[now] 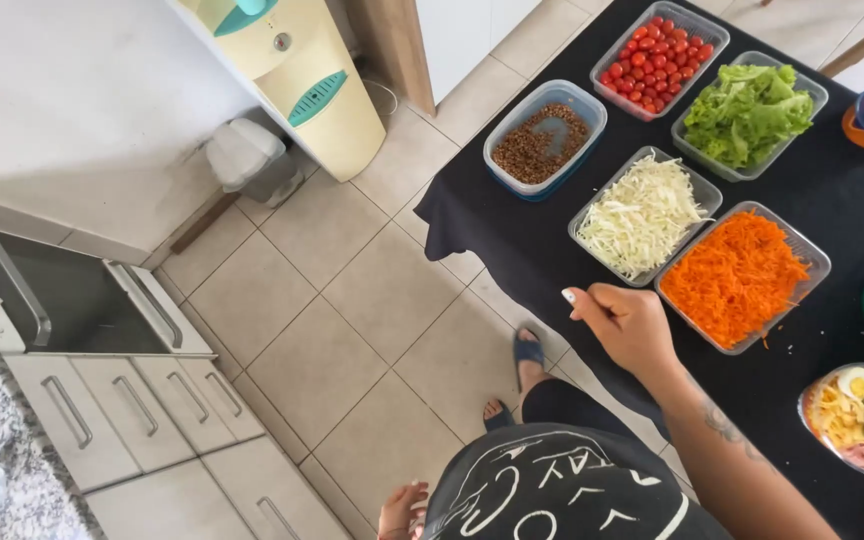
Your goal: Preparing food by stirring chicken in a pan and then assembling and closing lids on salad containers.
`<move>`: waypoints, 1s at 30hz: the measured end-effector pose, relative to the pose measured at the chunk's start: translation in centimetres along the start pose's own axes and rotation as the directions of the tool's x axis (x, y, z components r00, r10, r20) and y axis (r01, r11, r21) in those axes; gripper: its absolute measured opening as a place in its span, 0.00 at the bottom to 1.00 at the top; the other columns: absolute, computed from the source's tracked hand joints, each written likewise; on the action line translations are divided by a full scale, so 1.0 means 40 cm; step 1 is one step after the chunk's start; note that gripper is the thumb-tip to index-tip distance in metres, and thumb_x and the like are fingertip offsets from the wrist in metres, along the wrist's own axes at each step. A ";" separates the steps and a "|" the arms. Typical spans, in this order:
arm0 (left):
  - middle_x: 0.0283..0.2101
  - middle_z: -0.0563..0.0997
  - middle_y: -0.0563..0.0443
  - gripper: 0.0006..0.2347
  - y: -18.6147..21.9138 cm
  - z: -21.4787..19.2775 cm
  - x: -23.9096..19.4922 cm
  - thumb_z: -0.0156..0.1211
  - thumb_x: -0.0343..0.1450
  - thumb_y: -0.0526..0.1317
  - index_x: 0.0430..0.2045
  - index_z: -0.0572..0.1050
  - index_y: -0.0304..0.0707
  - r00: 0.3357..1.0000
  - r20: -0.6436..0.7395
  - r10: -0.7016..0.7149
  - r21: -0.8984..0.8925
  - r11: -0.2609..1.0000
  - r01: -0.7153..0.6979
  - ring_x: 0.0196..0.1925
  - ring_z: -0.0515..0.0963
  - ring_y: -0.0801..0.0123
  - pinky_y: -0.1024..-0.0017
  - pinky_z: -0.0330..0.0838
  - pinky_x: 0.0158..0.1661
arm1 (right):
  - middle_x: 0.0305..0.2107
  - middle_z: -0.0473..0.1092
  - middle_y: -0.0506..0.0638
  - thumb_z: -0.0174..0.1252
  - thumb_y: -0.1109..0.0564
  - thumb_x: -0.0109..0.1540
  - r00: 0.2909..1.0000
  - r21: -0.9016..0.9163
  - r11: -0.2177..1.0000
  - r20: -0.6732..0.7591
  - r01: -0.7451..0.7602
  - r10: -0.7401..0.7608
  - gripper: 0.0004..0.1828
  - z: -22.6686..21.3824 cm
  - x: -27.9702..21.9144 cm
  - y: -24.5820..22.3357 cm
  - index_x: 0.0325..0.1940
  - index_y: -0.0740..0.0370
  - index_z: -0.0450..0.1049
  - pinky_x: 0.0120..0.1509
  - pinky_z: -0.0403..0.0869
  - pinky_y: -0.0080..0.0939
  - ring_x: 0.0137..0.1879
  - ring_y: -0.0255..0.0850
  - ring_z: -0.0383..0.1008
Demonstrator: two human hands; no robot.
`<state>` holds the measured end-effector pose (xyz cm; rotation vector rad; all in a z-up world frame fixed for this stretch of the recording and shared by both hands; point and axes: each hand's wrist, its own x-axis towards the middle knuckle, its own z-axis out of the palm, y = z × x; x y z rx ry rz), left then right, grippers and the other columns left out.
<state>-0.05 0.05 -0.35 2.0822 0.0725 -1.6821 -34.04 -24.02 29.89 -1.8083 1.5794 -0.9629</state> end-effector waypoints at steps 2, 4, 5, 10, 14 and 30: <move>0.29 0.79 0.42 0.13 -0.007 0.003 0.034 0.61 0.64 0.44 0.30 0.81 0.30 1.000 -0.017 0.015 -0.007 1.000 -0.015 0.21 0.70 0.64 0.75 0.55 0.16 | 0.04 0.62 0.45 0.53 0.54 0.60 1.000 0.000 1.000 -0.023 -0.001 0.001 0.27 0.008 0.030 0.019 0.09 0.58 0.51 0.16 0.50 0.27 0.23 0.30 0.75; 0.21 0.76 0.48 0.10 -0.013 0.007 0.088 0.66 0.61 0.42 0.21 0.81 0.33 1.000 0.004 0.003 0.065 0.998 -0.003 0.25 0.75 0.71 0.77 0.70 0.30 | 0.13 0.72 0.48 0.53 0.54 0.60 0.999 -0.002 1.000 -0.024 -0.030 0.030 0.27 0.016 0.066 0.045 0.10 0.59 0.52 0.16 0.48 0.29 0.11 0.27 0.59; 0.21 0.76 0.48 0.10 0.017 0.014 0.108 0.66 0.61 0.42 0.21 0.81 0.33 1.000 0.006 0.005 0.067 0.998 -0.006 0.25 0.75 0.71 0.77 0.70 0.30 | 0.13 0.72 0.48 0.53 0.54 0.60 0.999 -0.003 1.000 -0.027 -0.030 0.030 0.27 0.017 0.094 0.050 0.10 0.59 0.52 0.16 0.48 0.29 0.11 0.27 0.59; 0.33 0.85 0.64 0.16 0.111 0.038 0.252 0.62 0.53 0.54 0.31 0.83 0.57 0.991 -0.129 0.023 0.582 0.812 0.057 0.40 0.81 0.83 0.86 0.67 0.45 | 0.01 0.52 0.45 0.52 0.54 0.61 0.996 0.012 0.997 -0.036 -0.077 0.078 0.28 0.023 0.232 0.089 0.10 0.56 0.48 0.14 0.50 0.27 0.30 0.35 0.79; 0.23 0.79 0.43 0.12 0.265 0.095 0.295 0.66 0.58 0.40 0.29 0.82 0.30 0.997 -0.008 0.073 0.149 0.986 -0.071 0.21 0.73 0.68 0.78 0.62 0.21 | 0.10 0.68 0.47 0.54 0.54 0.61 0.993 0.016 0.995 -0.053 -0.101 0.102 0.27 0.033 0.382 0.119 0.10 0.58 0.51 0.20 0.57 0.27 0.29 0.34 0.78; 0.27 0.82 0.43 0.10 0.920 -0.040 0.586 0.61 0.62 0.37 0.32 0.81 0.33 0.985 -0.097 0.140 0.136 0.983 -0.126 0.23 0.77 0.62 0.72 0.66 0.23 | 0.03 0.60 0.54 0.58 0.59 0.58 0.993 0.131 0.987 -0.062 -0.093 0.102 0.18 0.368 1.048 0.081 0.13 0.62 0.69 0.19 0.57 0.35 0.10 0.42 0.52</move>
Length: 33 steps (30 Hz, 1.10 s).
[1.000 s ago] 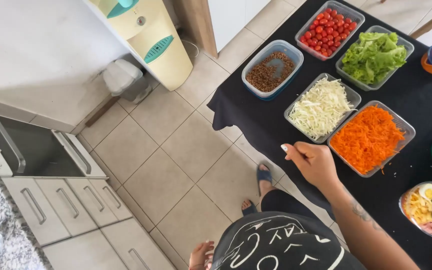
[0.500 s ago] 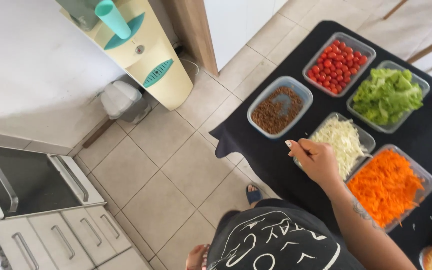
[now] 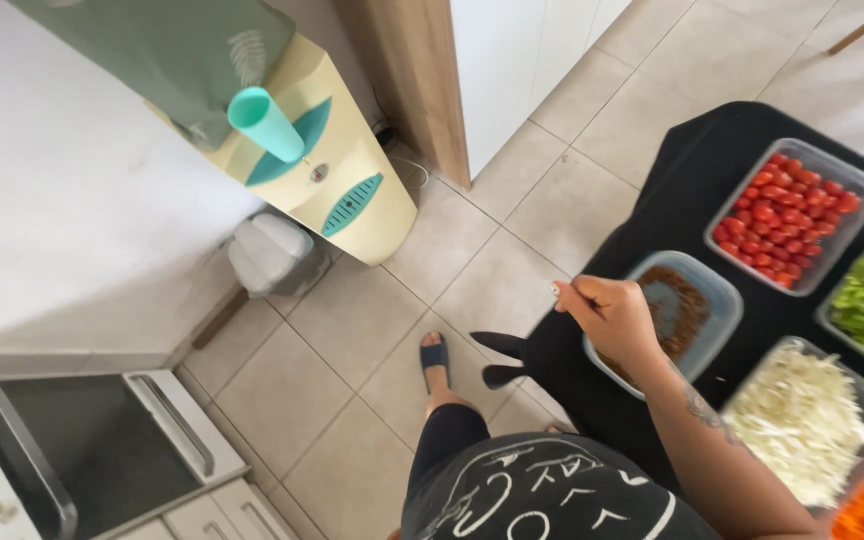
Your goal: Preparing food by stirring chicken in a pan and then assembling and closing lids on salad containers.
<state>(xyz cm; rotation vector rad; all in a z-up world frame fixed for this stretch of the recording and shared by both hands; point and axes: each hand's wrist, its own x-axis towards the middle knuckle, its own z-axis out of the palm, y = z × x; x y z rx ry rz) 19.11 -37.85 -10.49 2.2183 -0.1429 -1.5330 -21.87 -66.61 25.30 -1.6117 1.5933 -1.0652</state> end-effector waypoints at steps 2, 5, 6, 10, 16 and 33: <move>0.28 0.82 0.46 0.10 0.122 -0.064 0.061 0.60 0.63 0.39 0.34 0.80 0.37 1.000 0.012 0.012 0.089 0.996 -0.013 0.24 0.77 0.64 0.74 0.64 0.22 | 0.03 0.58 0.53 0.57 0.60 0.58 1.000 0.016 1.000 -0.020 -0.016 0.016 0.19 0.073 0.079 -0.018 0.12 0.62 0.67 0.20 0.56 0.34 0.11 0.38 0.50; 0.31 0.82 0.49 0.12 0.333 -0.134 0.154 0.57 0.64 0.43 0.36 0.80 0.41 0.998 0.033 0.046 0.200 0.979 -0.051 0.26 0.78 0.67 0.76 0.61 0.20 | 0.02 0.58 0.53 0.58 0.57 0.58 0.999 0.069 0.997 -0.036 -0.039 0.041 0.17 0.182 0.204 -0.041 0.14 0.61 0.70 0.20 0.56 0.35 0.12 0.38 0.52; 0.32 0.82 0.51 0.12 0.403 -0.156 0.186 0.56 0.64 0.44 0.37 0.80 0.43 0.997 0.040 0.059 0.240 0.969 -0.067 0.26 0.78 0.69 0.76 0.60 0.20 | 0.03 0.60 0.53 0.58 0.57 0.58 0.998 0.068 0.997 -0.042 -0.036 0.039 0.16 0.213 0.241 -0.054 0.15 0.61 0.71 0.21 0.58 0.34 0.11 0.40 0.53; 0.35 0.83 0.55 0.14 0.604 -0.236 0.270 0.53 0.65 0.49 0.40 0.79 0.49 0.995 0.071 0.069 0.402 0.911 -0.091 0.28 0.78 0.73 0.79 0.57 0.18 | 0.04 0.43 0.44 0.53 0.55 0.61 0.998 -0.006 0.999 0.031 0.050 -0.050 0.28 0.275 0.375 -0.115 0.09 0.55 0.49 0.15 0.52 0.26 0.34 0.37 0.81; 0.39 0.81 0.59 0.12 1.035 -0.125 0.175 0.56 0.61 0.46 0.35 0.79 0.49 0.994 0.039 0.106 0.469 0.876 -0.112 0.35 0.77 0.72 0.76 0.64 0.32 | 0.02 0.47 0.45 0.53 0.57 0.61 0.996 -0.057 0.998 -0.089 0.002 -0.007 0.27 0.266 0.499 -0.057 0.09 0.58 0.51 0.16 0.54 0.26 0.32 0.35 0.79; 0.52 0.70 0.40 0.20 1.329 0.641 0.481 0.42 0.69 0.49 0.56 0.59 0.47 0.631 0.773 0.067 0.629 0.052 -0.776 0.52 0.71 0.51 0.60 0.65 0.48 | 0.14 0.72 0.45 0.54 0.54 0.61 0.964 -0.149 0.965 -0.189 -0.216 0.186 0.25 -0.175 1.107 0.311 0.10 0.61 0.59 0.18 0.57 0.27 0.17 0.29 0.66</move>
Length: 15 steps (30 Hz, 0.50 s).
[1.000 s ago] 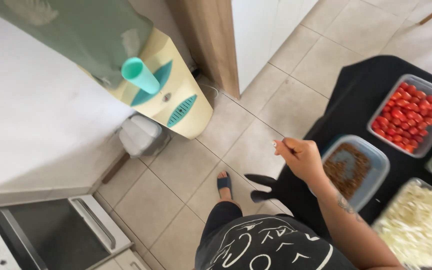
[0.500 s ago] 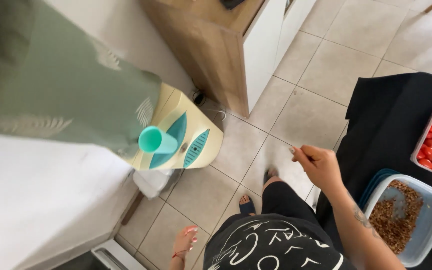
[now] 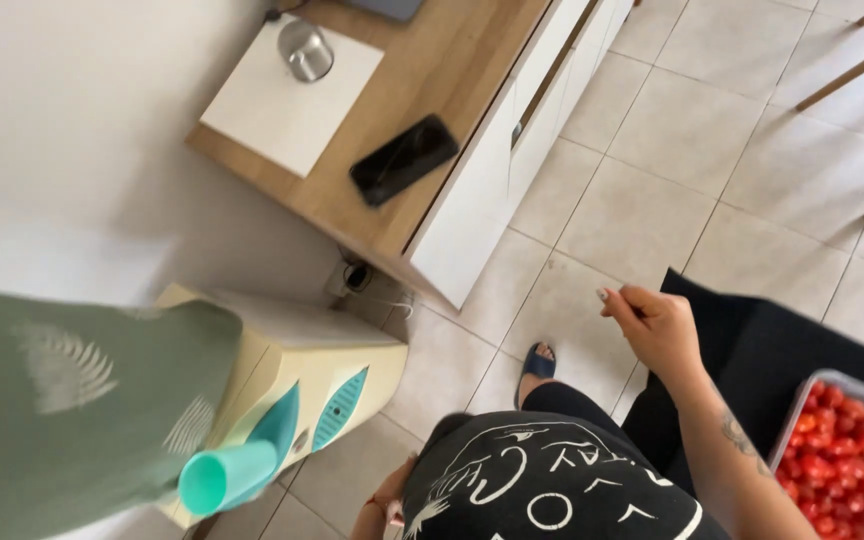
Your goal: Preparing food by stirring chicken in a pan and then assembling and closing lids on salad containers.
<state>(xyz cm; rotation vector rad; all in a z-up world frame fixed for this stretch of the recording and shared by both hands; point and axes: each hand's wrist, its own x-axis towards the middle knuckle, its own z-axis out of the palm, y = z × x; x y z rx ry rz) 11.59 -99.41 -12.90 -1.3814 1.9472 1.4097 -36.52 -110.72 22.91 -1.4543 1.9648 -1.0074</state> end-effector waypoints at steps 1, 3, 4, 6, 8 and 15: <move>0.51 0.71 0.41 0.21 0.046 -0.037 0.042 0.43 0.68 0.51 0.55 0.61 0.47 0.997 -0.007 -0.081 -0.124 0.989 0.080 0.51 0.71 0.53 0.60 0.65 0.46 | 0.11 0.69 0.44 0.54 0.54 0.61 0.999 -0.007 0.999 -0.012 0.032 -0.032 0.26 -0.023 0.063 0.009 0.10 0.61 0.58 0.21 0.60 0.27 0.22 0.30 0.72; 0.49 0.72 0.43 0.22 0.169 -0.144 0.093 0.45 0.66 0.54 0.52 0.64 0.47 0.979 -0.001 -0.203 -0.311 0.931 0.193 0.49 0.71 0.55 0.62 0.66 0.44 | 0.07 0.61 0.44 0.53 0.55 0.61 0.999 0.000 0.999 -0.015 0.041 -0.041 0.26 -0.061 0.160 0.015 0.10 0.60 0.55 0.20 0.60 0.26 0.27 0.31 0.75; 0.48 0.73 0.45 0.24 0.226 -0.193 0.116 0.47 0.64 0.56 0.50 0.67 0.47 0.948 0.032 -0.317 -0.484 0.825 0.293 0.47 0.71 0.57 0.63 0.66 0.41 | 0.03 0.53 0.44 0.53 0.56 0.62 0.999 0.006 0.999 -0.019 0.044 -0.044 0.27 -0.076 0.205 0.018 0.09 0.59 0.53 0.20 0.60 0.25 0.33 0.32 0.78; 0.46 0.74 0.46 0.25 0.407 -0.326 0.088 0.49 0.62 0.59 0.48 0.70 0.47 0.897 0.103 -0.430 -0.636 0.665 0.392 0.46 0.71 0.59 0.64 0.67 0.39 | 0.08 0.62 0.44 0.53 0.55 0.62 0.998 0.008 0.998 0.002 0.069 -0.069 0.26 -0.084 0.291 0.040 0.10 0.59 0.56 0.21 0.61 0.25 0.29 0.31 0.76; 0.45 0.75 0.48 0.27 0.529 -0.437 0.095 0.51 0.60 0.62 0.46 0.74 0.47 0.838 0.182 -0.515 -0.754 0.474 0.455 0.44 0.71 0.61 0.65 0.67 0.36 | 0.13 0.70 0.44 0.54 0.55 0.62 0.995 0.008 0.995 0.011 0.101 -0.102 0.25 -0.084 0.377 0.049 0.10 0.60 0.59 0.21 0.63 0.25 0.25 0.30 0.74; 0.30 0.75 0.53 0.12 0.495 -0.460 0.341 0.53 0.64 0.50 0.31 0.77 0.45 0.830 0.066 -0.554 -0.881 0.358 0.309 0.26 0.69 0.70 0.76 0.55 0.22 | 0.05 0.57 0.44 0.53 0.56 0.62 0.986 0.024 0.988 0.065 0.152 -0.154 0.28 -0.091 0.642 0.058 0.10 0.58 0.51 0.20 0.56 0.26 0.29 0.31 0.76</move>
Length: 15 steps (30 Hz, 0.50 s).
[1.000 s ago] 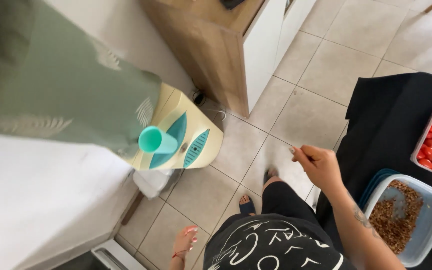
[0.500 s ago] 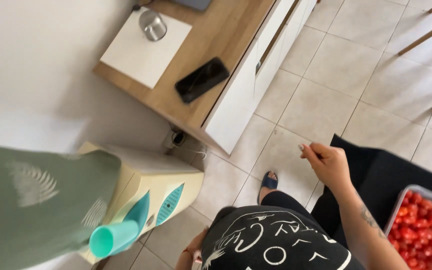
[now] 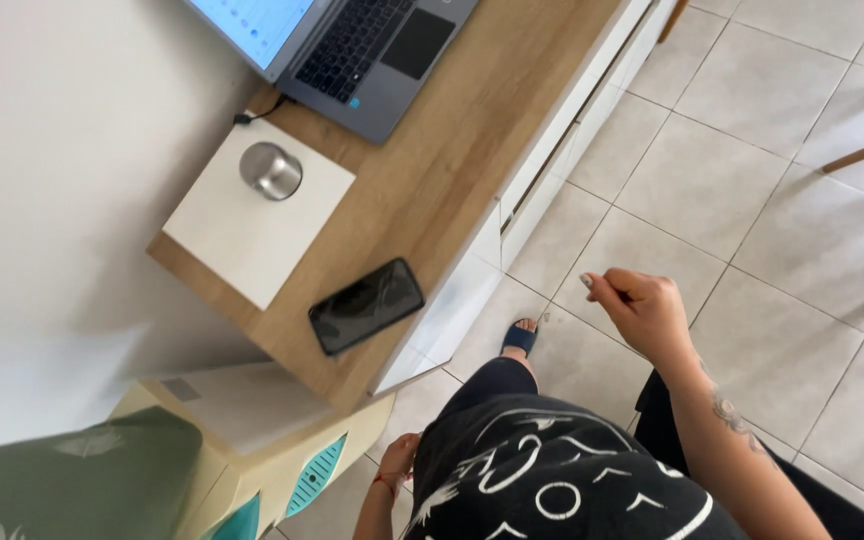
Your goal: Preparing food by stirring chicken in a pan and then assembling and closing lids on salad containers.
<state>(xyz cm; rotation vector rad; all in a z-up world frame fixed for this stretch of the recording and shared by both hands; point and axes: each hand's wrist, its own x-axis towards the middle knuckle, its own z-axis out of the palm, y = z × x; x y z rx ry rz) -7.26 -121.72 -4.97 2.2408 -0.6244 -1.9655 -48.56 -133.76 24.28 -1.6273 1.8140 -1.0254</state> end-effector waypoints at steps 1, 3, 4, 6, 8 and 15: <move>0.26 0.73 0.52 0.08 -0.017 0.009 0.058 0.54 0.64 0.45 0.30 0.76 0.46 0.999 -0.030 -0.044 -0.048 0.998 0.042 0.26 0.68 0.70 0.73 0.60 0.25 | 0.03 0.50 0.44 0.53 0.56 0.62 1.000 -0.010 1.000 0.005 0.027 -0.027 0.28 -0.010 0.032 0.008 0.10 0.57 0.49 0.19 0.56 0.26 0.34 0.33 0.78; 0.34 0.77 0.52 0.11 -0.070 0.004 0.207 0.52 0.62 0.45 0.34 0.77 0.49 0.996 -0.013 0.090 0.246 0.966 -0.084 0.37 0.73 0.71 0.75 0.65 0.37 | 0.04 0.55 0.44 0.53 0.55 0.61 1.000 -0.014 1.000 -0.005 0.008 -0.008 0.27 -0.043 0.090 0.016 0.10 0.58 0.51 0.20 0.57 0.26 0.32 0.32 0.78; 0.43 0.81 0.52 0.15 -0.091 -0.003 0.282 0.50 0.61 0.46 0.37 0.79 0.52 0.978 0.037 0.205 0.518 0.833 -0.194 0.48 0.78 0.72 0.77 0.69 0.48 | 0.04 0.60 0.44 0.54 0.54 0.61 1.000 -0.016 1.000 -0.011 -0.020 0.020 0.27 -0.062 0.114 0.019 0.10 0.59 0.53 0.21 0.58 0.27 0.30 0.31 0.77; 0.43 0.81 0.52 0.15 0.001 0.001 0.303 0.49 0.61 0.47 0.37 0.79 0.51 0.974 0.047 0.221 0.562 0.801 -0.209 0.48 0.78 0.71 0.76 0.69 0.48 | 0.07 0.64 0.49 0.56 0.53 0.61 0.991 -0.023 0.994 -0.075 -0.110 0.108 0.21 -0.092 0.163 0.074 0.14 0.58 0.62 0.25 0.62 0.33 0.24 0.41 0.70; 0.43 0.81 0.51 0.15 0.099 0.006 0.327 0.49 0.61 0.48 0.36 0.79 0.50 0.969 0.076 0.233 0.641 0.734 -0.227 0.48 0.78 0.70 0.75 0.69 0.48 | 0.10 0.67 0.54 0.58 0.52 0.60 0.962 -0.020 0.974 -0.160 -0.228 0.222 0.16 -0.127 0.191 0.124 0.19 0.58 0.71 0.28 0.65 0.39 0.18 0.51 0.63; 0.41 0.80 0.50 0.17 0.524 0.197 0.469 0.47 0.60 0.52 0.34 0.79 0.48 0.922 0.314 0.224 0.882 0.291 -0.371 0.47 0.78 0.65 0.73 0.68 0.48 | 0.07 0.57 0.44 0.54 0.51 0.60 0.907 -0.098 0.943 -0.321 -0.318 0.273 0.26 -0.351 0.192 0.340 0.12 0.58 0.52 0.21 0.53 0.32 0.24 0.32 0.62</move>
